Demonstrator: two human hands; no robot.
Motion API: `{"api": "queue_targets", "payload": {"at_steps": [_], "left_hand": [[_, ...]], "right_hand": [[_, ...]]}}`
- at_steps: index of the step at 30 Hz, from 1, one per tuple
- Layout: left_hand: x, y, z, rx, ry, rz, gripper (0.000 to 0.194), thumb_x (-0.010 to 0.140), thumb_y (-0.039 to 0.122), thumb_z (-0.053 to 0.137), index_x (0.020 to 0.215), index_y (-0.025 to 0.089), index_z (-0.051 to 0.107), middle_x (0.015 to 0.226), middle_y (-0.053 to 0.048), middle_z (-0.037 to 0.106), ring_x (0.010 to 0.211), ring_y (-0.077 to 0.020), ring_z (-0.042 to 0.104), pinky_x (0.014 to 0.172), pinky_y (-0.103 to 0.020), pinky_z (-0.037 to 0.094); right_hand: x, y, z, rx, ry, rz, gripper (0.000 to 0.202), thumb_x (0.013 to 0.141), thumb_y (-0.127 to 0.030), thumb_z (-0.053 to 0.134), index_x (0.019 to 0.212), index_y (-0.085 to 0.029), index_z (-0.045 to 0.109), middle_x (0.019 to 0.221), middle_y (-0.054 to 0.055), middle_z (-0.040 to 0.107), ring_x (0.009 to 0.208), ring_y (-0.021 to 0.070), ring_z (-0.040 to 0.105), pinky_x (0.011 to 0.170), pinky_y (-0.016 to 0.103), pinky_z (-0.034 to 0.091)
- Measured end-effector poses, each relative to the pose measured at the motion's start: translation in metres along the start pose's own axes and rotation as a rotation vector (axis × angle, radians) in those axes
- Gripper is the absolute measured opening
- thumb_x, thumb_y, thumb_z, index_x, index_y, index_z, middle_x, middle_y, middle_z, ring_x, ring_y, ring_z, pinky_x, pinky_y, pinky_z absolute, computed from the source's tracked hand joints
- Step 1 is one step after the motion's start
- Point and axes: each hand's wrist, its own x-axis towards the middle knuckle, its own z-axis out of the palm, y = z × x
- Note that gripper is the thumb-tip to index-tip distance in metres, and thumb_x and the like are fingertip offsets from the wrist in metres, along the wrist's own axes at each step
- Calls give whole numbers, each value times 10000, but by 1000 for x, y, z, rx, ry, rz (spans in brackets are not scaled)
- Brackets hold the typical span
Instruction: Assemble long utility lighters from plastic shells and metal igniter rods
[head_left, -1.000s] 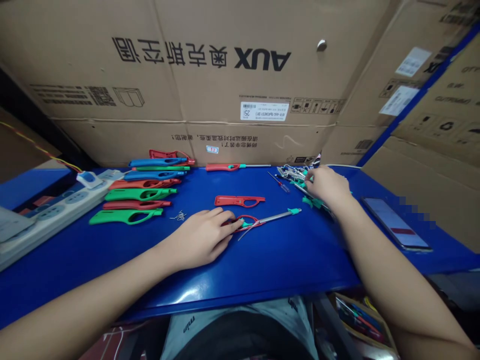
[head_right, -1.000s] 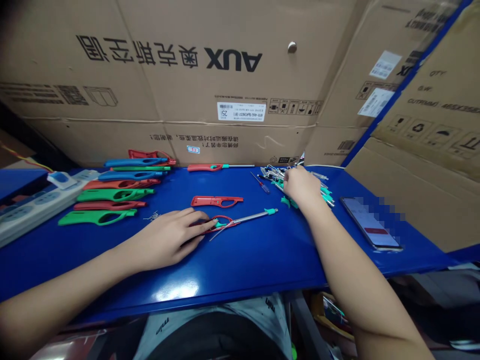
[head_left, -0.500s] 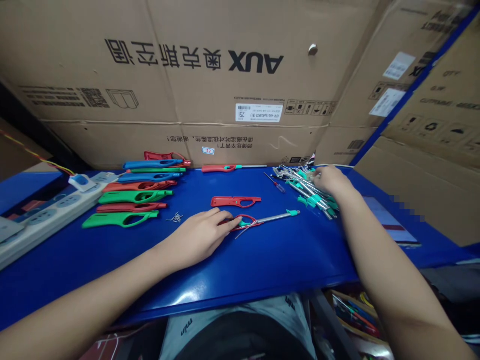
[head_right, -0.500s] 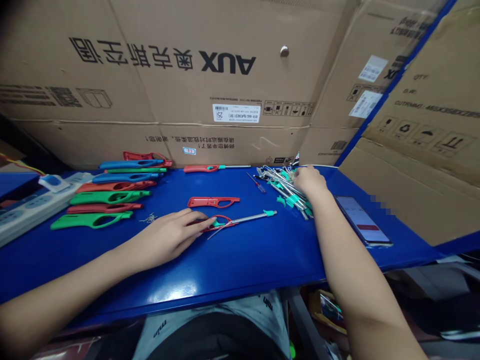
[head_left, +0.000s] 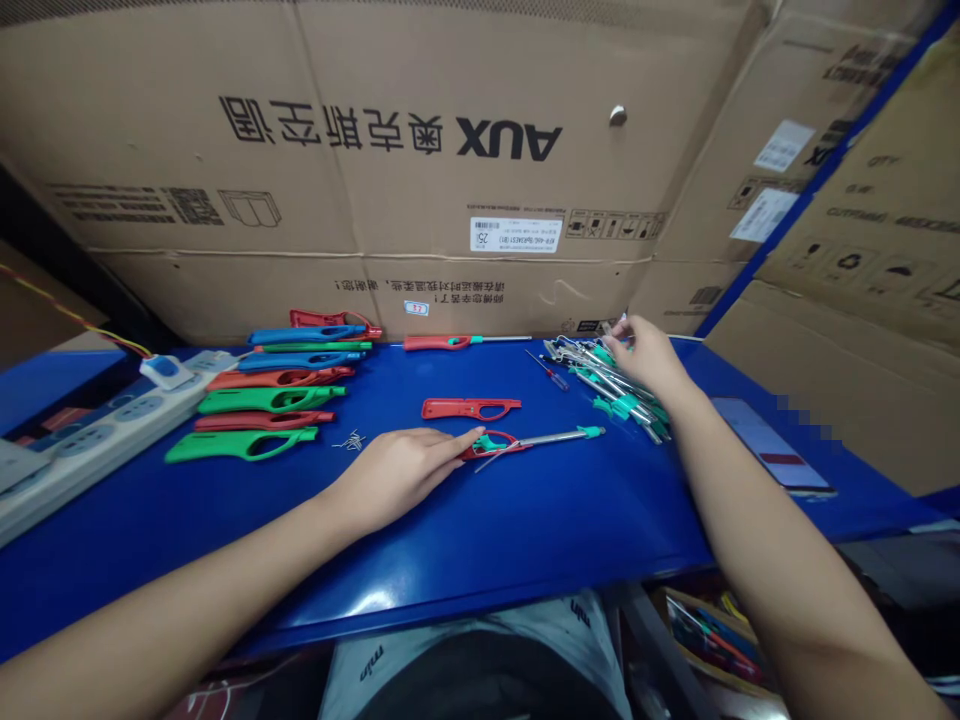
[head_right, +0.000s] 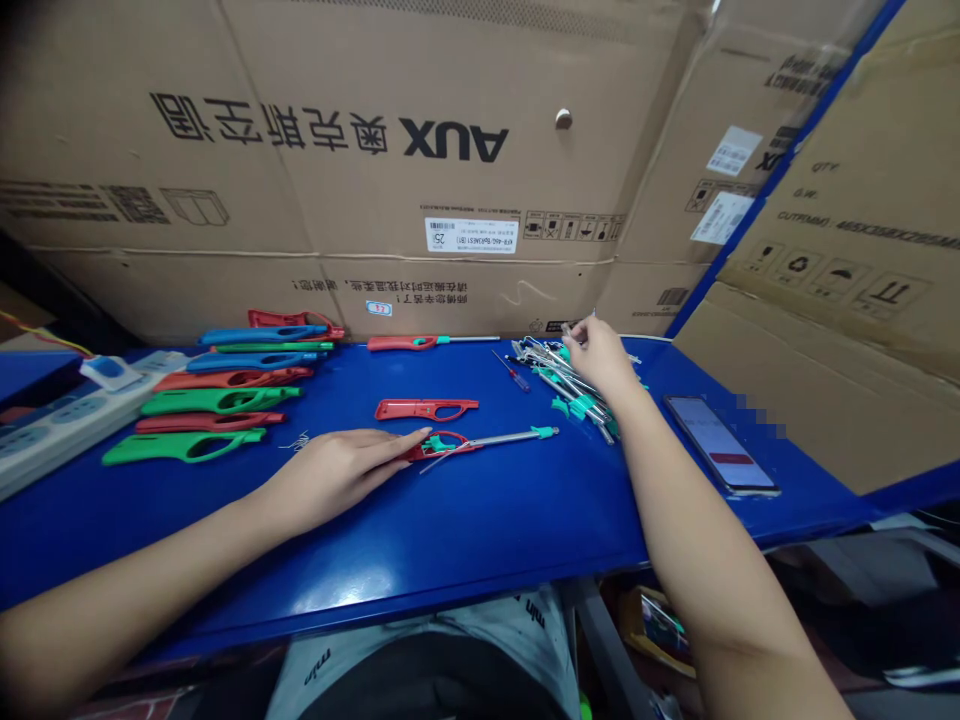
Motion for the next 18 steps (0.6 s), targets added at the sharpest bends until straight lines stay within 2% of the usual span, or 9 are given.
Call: {"api": "queue_targets", "payload": {"at_steps": [2, 4, 9, 13, 16, 18], "left_hand": [[1, 1, 0, 20, -4, 14, 410, 1021, 263, 444, 1421, 265, 534, 1096, -68, 750, 979, -225, 725, 825, -335, 593], [2, 4, -1, 64, -19, 22, 400, 1018, 247, 442, 1401, 249, 557, 1092, -81, 751, 972, -240, 729, 820, -355, 597], [2, 11, -1, 118, -47, -89, 402, 996, 236, 477, 1384, 238, 581, 1131, -97, 747, 959, -263, 741, 779, -367, 608], [3, 14, 0, -74, 16, -186, 425, 951, 322, 590, 1369, 243, 591, 1202, -69, 728, 1053, -253, 714, 877, -365, 588], [5, 16, -1, -268, 136, -242, 536, 879, 430, 687, 1355, 200, 599, 1275, -83, 692, 1133, -257, 678, 986, -375, 542], [7, 17, 0, -393, 196, -271, 557, 864, 447, 701, 1345, 182, 605, 1297, -87, 679, 1146, -258, 670, 1006, -375, 530]], "right_hand": [[-7, -18, 4, 220, 55, -91, 165, 919, -323, 515, 986, -176, 548, 969, 106, 661, 881, 215, 615, 810, 322, 466], [-19, -39, 8, 357, 53, -211, 171, 938, -343, 499, 1001, -186, 522, 945, 83, 659, 873, 202, 612, 788, 311, 459], [-62, -88, 16, 511, -151, -547, 182, 951, -368, 550, 1008, -195, 547, 886, 46, 646, 764, 168, 587, 720, 292, 463], [-88, -110, 20, 568, -228, -731, 162, 936, -349, 612, 983, -195, 604, 908, 41, 644, 813, 163, 593, 744, 292, 468], [-95, -115, 21, 643, -272, -845, 127, 924, -297, 635, 994, -191, 621, 920, 46, 629, 828, 162, 591, 740, 285, 474], [-97, -116, 21, 675, -300, -885, 107, 915, -255, 644, 995, -186, 626, 917, 49, 622, 828, 159, 588, 730, 277, 472]]}}
